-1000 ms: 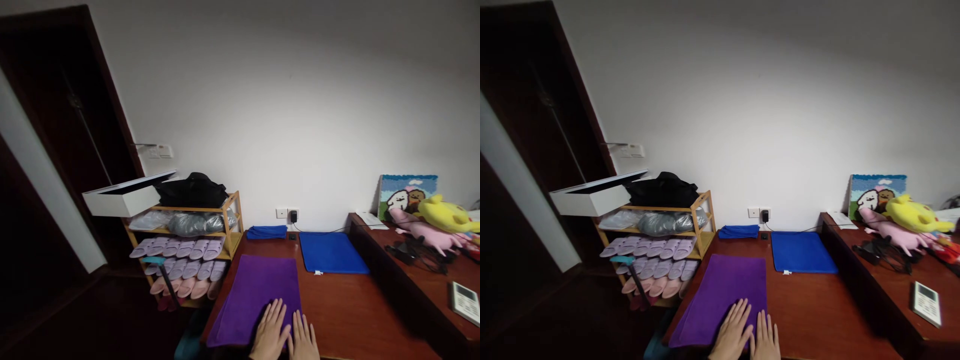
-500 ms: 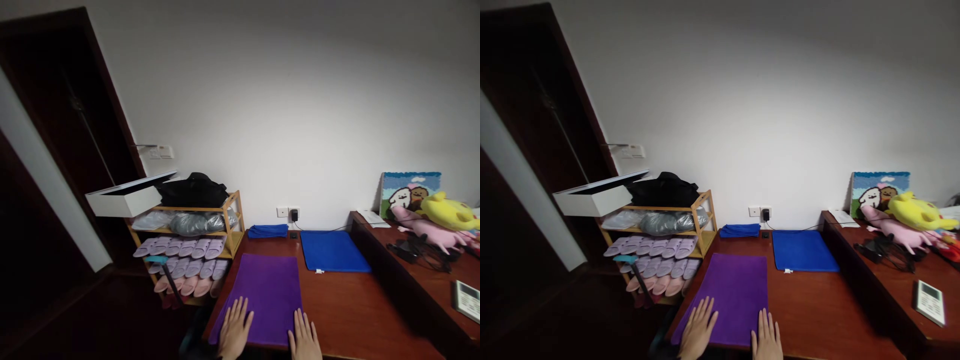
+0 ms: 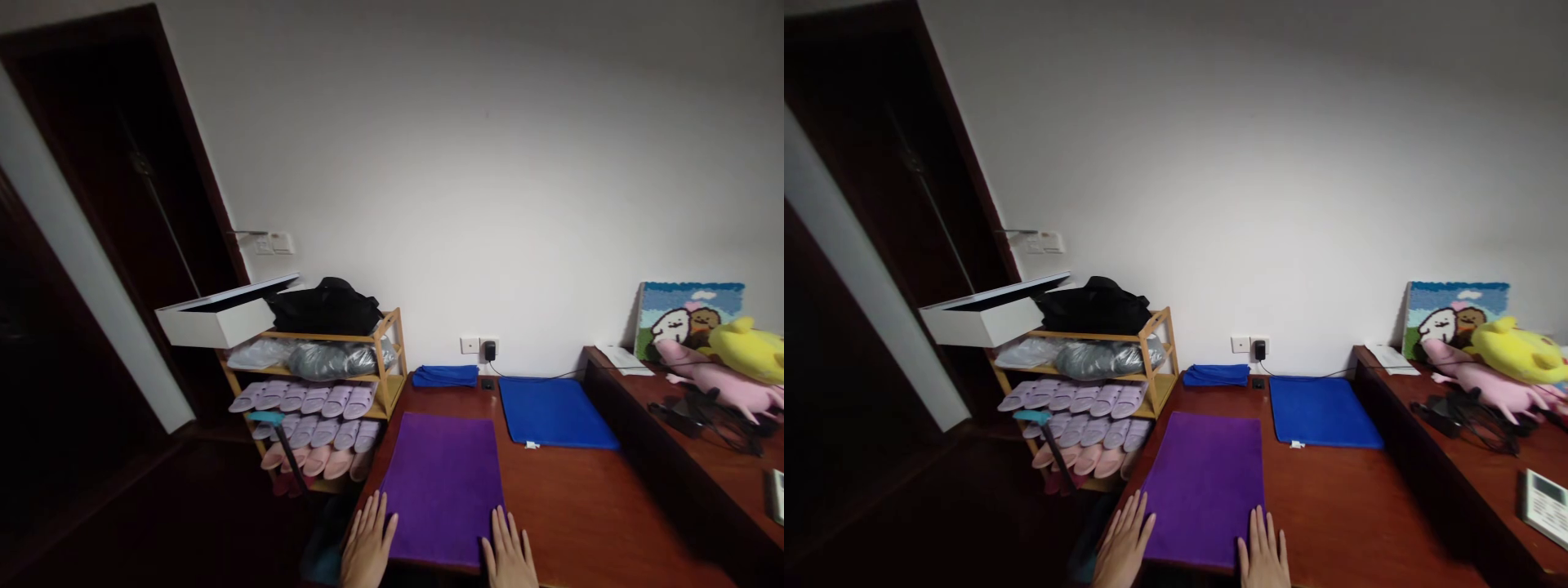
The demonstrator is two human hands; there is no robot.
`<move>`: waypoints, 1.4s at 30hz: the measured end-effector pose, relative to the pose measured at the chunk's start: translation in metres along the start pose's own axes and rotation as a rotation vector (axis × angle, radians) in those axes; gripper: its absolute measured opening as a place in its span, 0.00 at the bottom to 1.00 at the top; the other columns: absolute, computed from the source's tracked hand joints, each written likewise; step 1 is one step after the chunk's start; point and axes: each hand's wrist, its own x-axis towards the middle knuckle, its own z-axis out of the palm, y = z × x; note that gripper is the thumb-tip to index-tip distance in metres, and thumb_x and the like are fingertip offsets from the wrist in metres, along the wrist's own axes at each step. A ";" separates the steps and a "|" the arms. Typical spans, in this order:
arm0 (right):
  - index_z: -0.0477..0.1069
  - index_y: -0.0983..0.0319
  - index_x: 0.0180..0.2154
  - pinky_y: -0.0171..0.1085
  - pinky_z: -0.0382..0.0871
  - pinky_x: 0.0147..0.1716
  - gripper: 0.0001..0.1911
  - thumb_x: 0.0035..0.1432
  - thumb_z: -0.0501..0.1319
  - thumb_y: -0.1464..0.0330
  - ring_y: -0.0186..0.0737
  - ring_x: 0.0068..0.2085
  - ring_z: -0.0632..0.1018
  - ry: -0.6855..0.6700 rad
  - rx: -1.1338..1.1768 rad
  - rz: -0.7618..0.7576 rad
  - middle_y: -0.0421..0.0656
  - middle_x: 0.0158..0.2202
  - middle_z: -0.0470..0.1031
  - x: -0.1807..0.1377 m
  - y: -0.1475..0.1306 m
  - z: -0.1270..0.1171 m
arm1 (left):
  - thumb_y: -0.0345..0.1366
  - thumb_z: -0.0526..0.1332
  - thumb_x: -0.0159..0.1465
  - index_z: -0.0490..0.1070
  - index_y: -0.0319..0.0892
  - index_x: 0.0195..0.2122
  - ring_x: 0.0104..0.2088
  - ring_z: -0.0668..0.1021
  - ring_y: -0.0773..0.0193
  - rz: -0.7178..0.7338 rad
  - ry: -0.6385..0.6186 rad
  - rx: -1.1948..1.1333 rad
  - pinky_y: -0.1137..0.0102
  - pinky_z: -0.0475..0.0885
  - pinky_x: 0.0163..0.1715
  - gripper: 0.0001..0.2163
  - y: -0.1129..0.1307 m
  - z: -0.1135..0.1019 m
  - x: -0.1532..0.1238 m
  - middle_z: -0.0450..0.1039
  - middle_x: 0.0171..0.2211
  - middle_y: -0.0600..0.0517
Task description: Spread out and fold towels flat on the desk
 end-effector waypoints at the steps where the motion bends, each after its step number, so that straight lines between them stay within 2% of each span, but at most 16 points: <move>1: 0.57 0.59 0.69 0.55 0.52 0.69 0.37 0.68 0.39 0.48 0.51 0.71 0.55 0.001 0.003 0.007 0.40 0.71 0.53 0.004 -0.001 -0.004 | 0.52 0.41 0.72 0.53 0.40 0.72 0.72 0.54 0.55 0.003 0.009 -0.006 0.54 0.53 0.71 0.32 0.000 0.000 0.001 0.50 0.72 0.49; 5: 0.52 0.58 0.70 0.53 0.50 0.70 0.36 0.69 0.36 0.49 0.48 0.72 0.53 0.039 0.041 -0.035 0.40 0.72 0.50 0.033 -0.005 -0.030 | 0.52 0.42 0.73 0.52 0.46 0.72 0.72 0.55 0.54 0.042 0.077 -0.052 0.53 0.54 0.71 0.30 0.013 -0.004 0.006 0.51 0.72 0.53; 8: 0.52 0.60 0.70 0.52 0.48 0.70 0.35 0.70 0.37 0.52 0.47 0.72 0.52 0.040 0.038 -0.033 0.41 0.72 0.50 0.058 -0.011 -0.045 | 0.51 0.43 0.74 0.48 0.50 0.73 0.72 0.55 0.54 0.153 0.091 -0.122 0.52 0.54 0.71 0.28 0.039 -0.012 0.012 0.50 0.73 0.56; 12: 0.53 0.63 0.70 0.53 0.47 0.71 0.35 0.69 0.40 0.53 0.48 0.72 0.53 -0.005 0.004 -0.022 0.44 0.72 0.51 0.074 -0.013 -0.041 | 0.50 0.43 0.75 0.44 0.54 0.73 0.72 0.56 0.56 0.387 0.034 -0.201 0.55 0.57 0.70 0.27 0.099 -0.022 0.025 0.48 0.73 0.57; 17: 0.54 0.60 0.70 0.54 0.45 0.71 0.32 0.67 0.43 0.59 0.49 0.73 0.51 -0.047 -0.028 -0.076 0.42 0.73 0.49 0.072 -0.008 -0.032 | 0.50 0.39 0.75 0.41 0.50 0.74 0.72 0.57 0.58 0.551 -0.025 -0.289 0.57 0.58 0.70 0.28 0.193 -0.016 0.049 0.48 0.73 0.53; 19: 0.53 0.56 0.70 0.56 0.45 0.71 0.33 0.65 0.45 0.62 0.49 0.73 0.50 -0.065 -0.037 -0.107 0.39 0.73 0.48 0.073 -0.006 -0.032 | 0.48 0.38 0.75 0.40 0.50 0.74 0.71 0.57 0.58 0.580 -0.035 -0.325 0.57 0.57 0.70 0.27 0.218 -0.008 0.057 0.50 0.73 0.53; 21: 0.51 0.55 0.70 0.56 0.45 0.71 0.33 0.64 0.45 0.64 0.49 0.73 0.50 -0.072 -0.040 -0.105 0.38 0.73 0.47 0.075 -0.006 -0.032 | 0.49 0.37 0.75 0.40 0.50 0.74 0.71 0.58 0.59 0.579 -0.061 -0.332 0.56 0.57 0.71 0.27 0.225 0.002 0.062 0.51 0.72 0.52; 23: 0.52 0.57 0.70 0.56 0.46 0.71 0.32 0.65 0.44 0.63 0.49 0.73 0.51 -0.069 -0.036 -0.075 0.39 0.73 0.47 0.077 -0.007 -0.032 | 0.50 0.38 0.75 0.41 0.50 0.74 0.71 0.58 0.58 0.572 -0.092 -0.312 0.55 0.56 0.71 0.28 0.214 0.009 0.067 0.51 0.73 0.52; 26: 0.53 0.61 0.70 0.54 0.46 0.71 0.32 0.68 0.41 0.59 0.48 0.73 0.51 -0.042 -0.022 -0.031 0.41 0.72 0.48 0.077 -0.009 -0.032 | 0.52 0.38 0.75 0.43 0.50 0.73 0.72 0.55 0.58 0.501 -0.092 -0.249 0.54 0.54 0.71 0.28 0.169 0.009 0.074 0.48 0.73 0.54; 30: 0.50 0.63 0.70 0.52 0.46 0.71 0.34 0.69 0.39 0.56 0.47 0.73 0.51 -0.028 -0.013 -0.013 0.41 0.73 0.47 0.076 -0.011 -0.035 | 0.55 0.37 0.74 0.48 0.46 0.73 0.72 0.53 0.57 0.256 -0.080 -0.118 0.53 0.50 0.72 0.31 0.094 -0.006 0.088 0.48 0.73 0.52; 33: 0.50 0.63 0.70 0.52 0.46 0.71 0.34 0.69 0.40 0.55 0.47 0.73 0.51 -0.031 -0.015 -0.007 0.40 0.73 0.47 0.075 -0.010 -0.031 | 0.56 0.37 0.73 0.50 0.42 0.72 0.72 0.53 0.56 0.099 -0.075 -0.036 0.53 0.50 0.71 0.33 0.053 -0.013 0.097 0.47 0.73 0.48; 36: 0.50 0.62 0.70 0.51 0.47 0.71 0.35 0.69 0.39 0.54 0.47 0.72 0.52 -0.039 -0.035 -0.001 0.40 0.73 0.48 0.076 -0.006 -0.023 | 0.56 0.37 0.73 0.50 0.41 0.72 0.72 0.52 0.56 0.062 -0.042 -0.019 0.54 0.51 0.71 0.34 0.035 -0.008 0.101 0.45 0.73 0.48; 39: 0.51 0.61 0.70 0.52 0.49 0.70 0.35 0.68 0.39 0.52 0.48 0.72 0.52 -0.047 -0.053 0.023 0.40 0.72 0.49 0.082 -0.007 -0.020 | 0.58 0.37 0.73 0.50 0.40 0.72 0.73 0.51 0.57 0.070 -0.009 -0.033 0.55 0.52 0.71 0.35 0.033 0.000 0.100 0.45 0.73 0.48; 42: 0.49 0.60 0.71 0.53 0.47 0.70 0.36 0.69 0.38 0.50 0.49 0.73 0.51 -0.050 -0.056 0.025 0.39 0.73 0.48 0.098 -0.016 -0.030 | 0.58 0.37 0.73 0.50 0.41 0.72 0.72 0.52 0.55 0.074 0.015 -0.044 0.54 0.53 0.71 0.34 0.034 0.004 0.099 0.46 0.73 0.48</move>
